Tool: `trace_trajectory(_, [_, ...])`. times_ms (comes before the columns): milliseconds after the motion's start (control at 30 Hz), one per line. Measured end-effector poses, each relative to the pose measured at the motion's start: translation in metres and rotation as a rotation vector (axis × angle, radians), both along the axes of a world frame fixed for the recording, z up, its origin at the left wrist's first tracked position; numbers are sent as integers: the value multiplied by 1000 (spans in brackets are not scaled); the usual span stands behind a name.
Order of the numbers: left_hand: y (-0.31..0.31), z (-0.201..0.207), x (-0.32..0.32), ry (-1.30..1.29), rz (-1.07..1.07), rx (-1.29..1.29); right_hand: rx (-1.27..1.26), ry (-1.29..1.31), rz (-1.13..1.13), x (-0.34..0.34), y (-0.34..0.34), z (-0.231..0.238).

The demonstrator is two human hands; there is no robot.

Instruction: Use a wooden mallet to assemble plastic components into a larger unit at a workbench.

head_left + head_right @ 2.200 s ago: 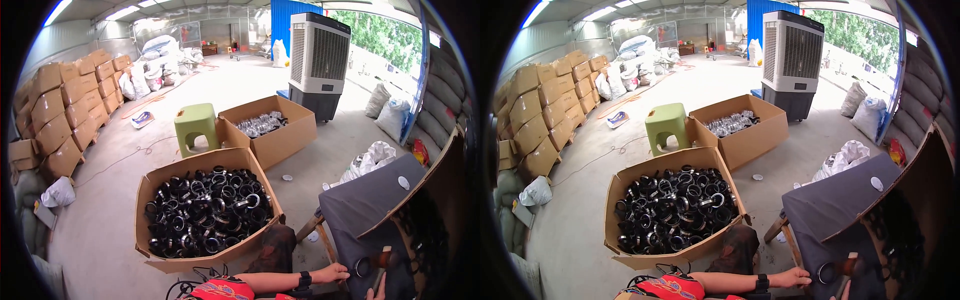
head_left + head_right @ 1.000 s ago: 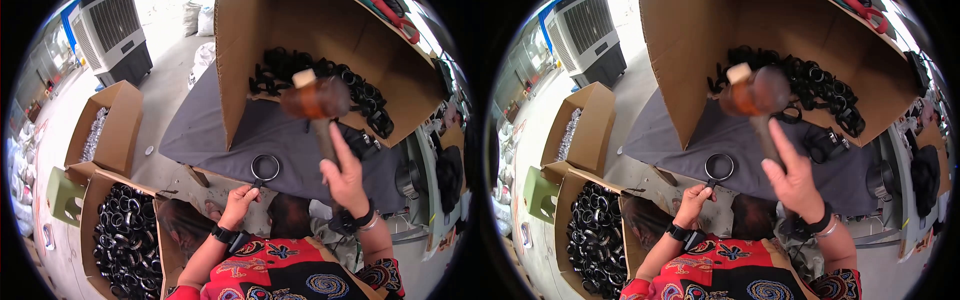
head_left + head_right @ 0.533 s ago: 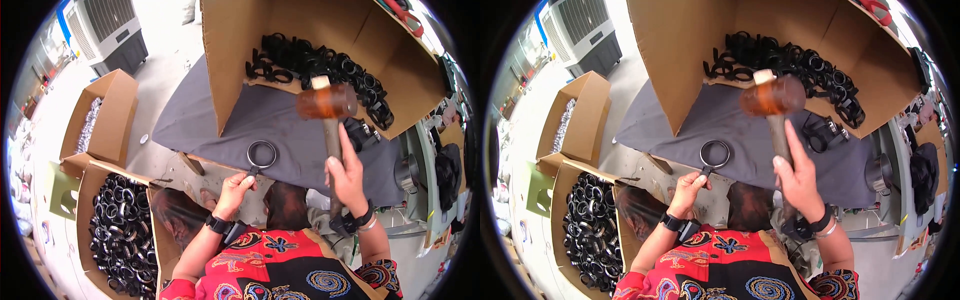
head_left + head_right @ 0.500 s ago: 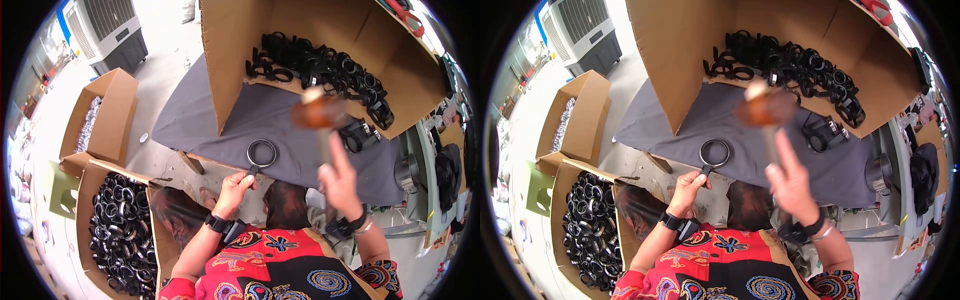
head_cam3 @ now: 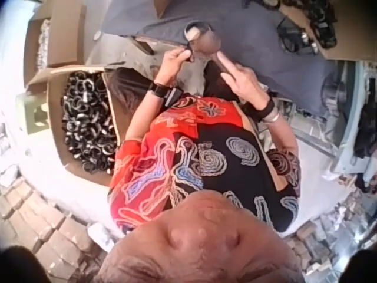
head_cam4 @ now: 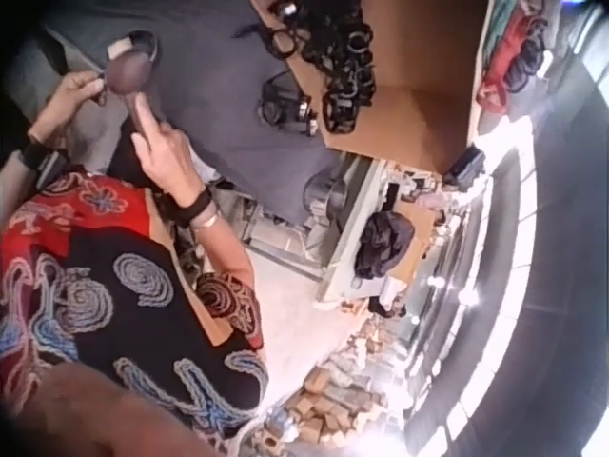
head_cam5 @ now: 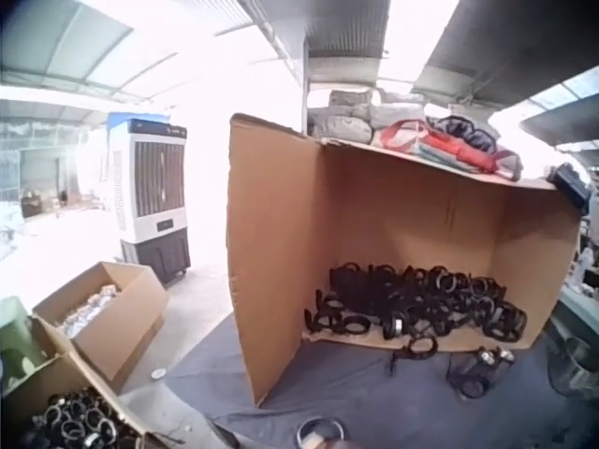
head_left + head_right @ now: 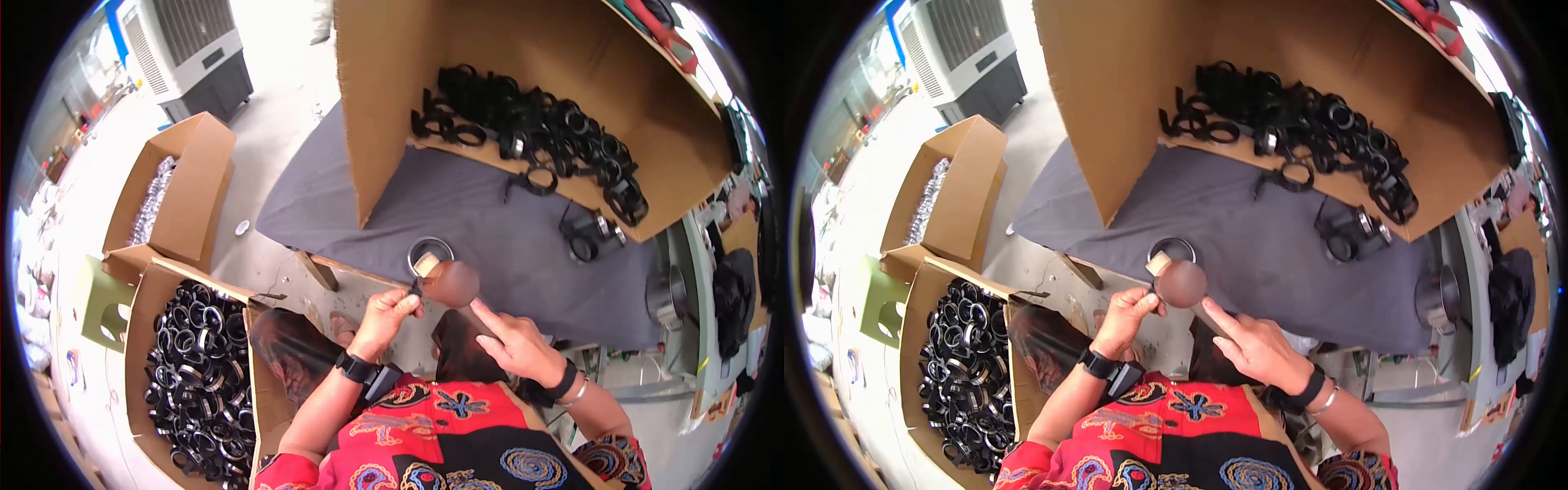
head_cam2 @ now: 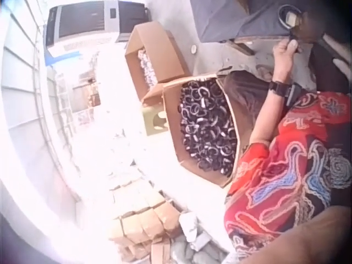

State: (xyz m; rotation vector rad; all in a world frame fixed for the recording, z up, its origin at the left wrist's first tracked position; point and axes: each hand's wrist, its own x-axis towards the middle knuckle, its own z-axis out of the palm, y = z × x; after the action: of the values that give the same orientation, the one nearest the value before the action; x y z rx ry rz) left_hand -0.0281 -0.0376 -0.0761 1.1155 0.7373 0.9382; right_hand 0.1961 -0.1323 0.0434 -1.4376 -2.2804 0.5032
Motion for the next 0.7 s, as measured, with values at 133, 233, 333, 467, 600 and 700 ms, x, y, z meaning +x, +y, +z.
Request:
trace_trajectory(133, [0,3,-1,-24,0,-36,221,134,-25,-6,12,7])
trace_trajectory(233, [-5,4,-3,11,-1,9,16,-27,-2,-23,30,14])
trace_trajectory(333, [-5,3,-4,-22,-3,39,-37,29,42,-41,55,30])
trace_trajectory(467, [-3,-1,-1,44,-5,4,36,270,-57,-33,63,65])
trace_trajectory(600, [-2,-1,0,25,25,-24,29,361,-133,-32,67,58])
trace_trajectory(700, [-2,3,-1,208,64,119,45,115,-46,-32,79,38])
